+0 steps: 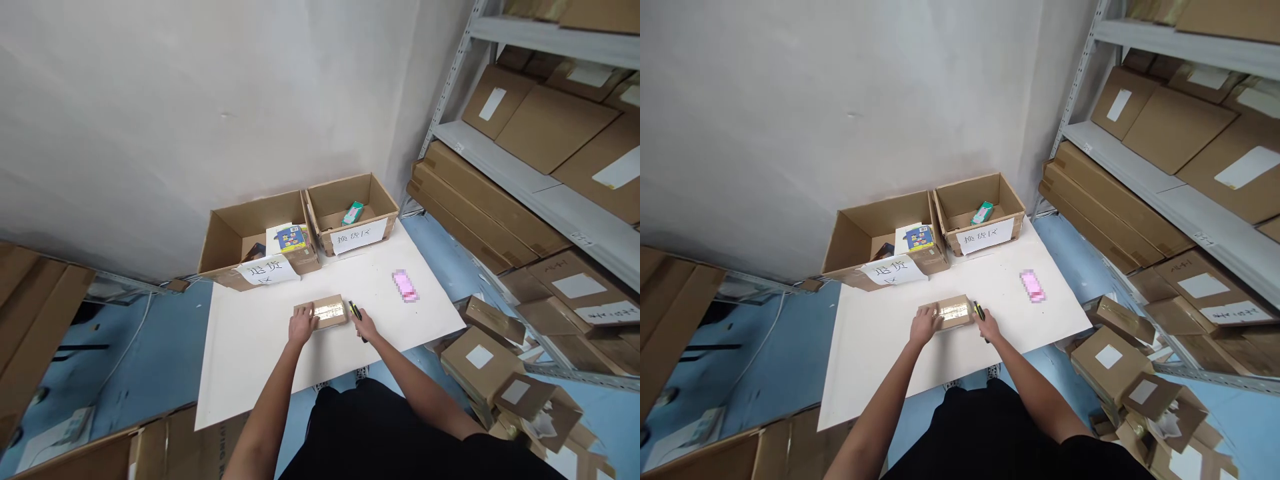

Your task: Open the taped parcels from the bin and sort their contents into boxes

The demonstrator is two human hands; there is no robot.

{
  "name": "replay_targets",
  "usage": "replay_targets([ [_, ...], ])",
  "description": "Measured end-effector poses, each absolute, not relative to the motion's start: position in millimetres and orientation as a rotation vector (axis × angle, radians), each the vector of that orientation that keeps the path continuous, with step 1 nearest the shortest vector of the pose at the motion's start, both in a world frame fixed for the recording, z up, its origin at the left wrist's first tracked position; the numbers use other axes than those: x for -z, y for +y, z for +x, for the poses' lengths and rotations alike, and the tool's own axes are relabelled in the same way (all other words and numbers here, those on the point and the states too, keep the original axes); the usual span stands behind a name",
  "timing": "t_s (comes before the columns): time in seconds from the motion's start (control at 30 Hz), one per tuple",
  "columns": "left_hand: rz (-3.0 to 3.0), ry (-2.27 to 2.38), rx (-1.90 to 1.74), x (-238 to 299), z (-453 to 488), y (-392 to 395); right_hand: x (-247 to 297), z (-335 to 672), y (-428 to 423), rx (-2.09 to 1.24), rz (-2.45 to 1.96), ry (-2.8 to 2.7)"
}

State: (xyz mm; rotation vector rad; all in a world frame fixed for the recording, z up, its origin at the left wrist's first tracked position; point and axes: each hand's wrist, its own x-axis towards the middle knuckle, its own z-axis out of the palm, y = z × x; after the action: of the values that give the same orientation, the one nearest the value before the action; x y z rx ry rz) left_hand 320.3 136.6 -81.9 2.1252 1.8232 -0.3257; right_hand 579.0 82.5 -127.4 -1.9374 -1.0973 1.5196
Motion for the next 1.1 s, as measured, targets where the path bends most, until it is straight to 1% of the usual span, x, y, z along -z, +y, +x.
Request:
replay_targets([
  [0.13,2.052,1.873,0.400,76.5,316.6,142.5,126.4,535.9,100.4,-1.320,-2.172,-1.224],
  [0.27,1.890,1.989,0.450,83.6,325.7,107.5,117.6,524.5,148.3,-1.155,-2.314,-1.357],
  [0.4,1.903,1.754,0.433,88.5,338.2,70.8,99.3,523.4,205.0,-1.102,-2.215,-1.583],
  [0.5,2.051,1.691,0.364,82.0,338.3,75.2,87.0,528.5,225.0,-1.057,-2.119,-1.656],
  [0.57,2.184,1.637,0.368,74.9,335.3,93.7,85.0,538.4,218.3,-1.009,-2.135,-1.576],
  [0.63,2.322,1.463,0.408,69.5,333.1,117.8,90.8,550.6,193.6,-1.014,-2.158,-1.488],
  [0.73,2.402,1.214,0.474,68.3,333.0,149.4,112.3,563.0,133.8,-1.149,-2.170,-1.482],
  [0.8,2.373,1.166,0.512,71.9,333.4,160.7,128.5,565.7,96.9,-1.258,-2.204,-1.490],
  [0.87,2.328,1.202,0.540,77.5,333.7,161.9,138.5,566.9,78.1,-1.289,-2.215,-1.490],
  [0.93,2.267,1.339,0.533,83.9,335.3,153.7,138.1,568.8,84.3,-1.228,-2.265,-1.480],
  [1.03,2.154,1.666,0.464,93.2,344.6,130.8,122.7,571.3,130.5,-1.069,-2.365,-1.467],
  [1.1,2.112,1.839,0.434,98.6,354.4,115.5,111.4,570.7,166.9,-1.042,-2.333,-1.511],
])
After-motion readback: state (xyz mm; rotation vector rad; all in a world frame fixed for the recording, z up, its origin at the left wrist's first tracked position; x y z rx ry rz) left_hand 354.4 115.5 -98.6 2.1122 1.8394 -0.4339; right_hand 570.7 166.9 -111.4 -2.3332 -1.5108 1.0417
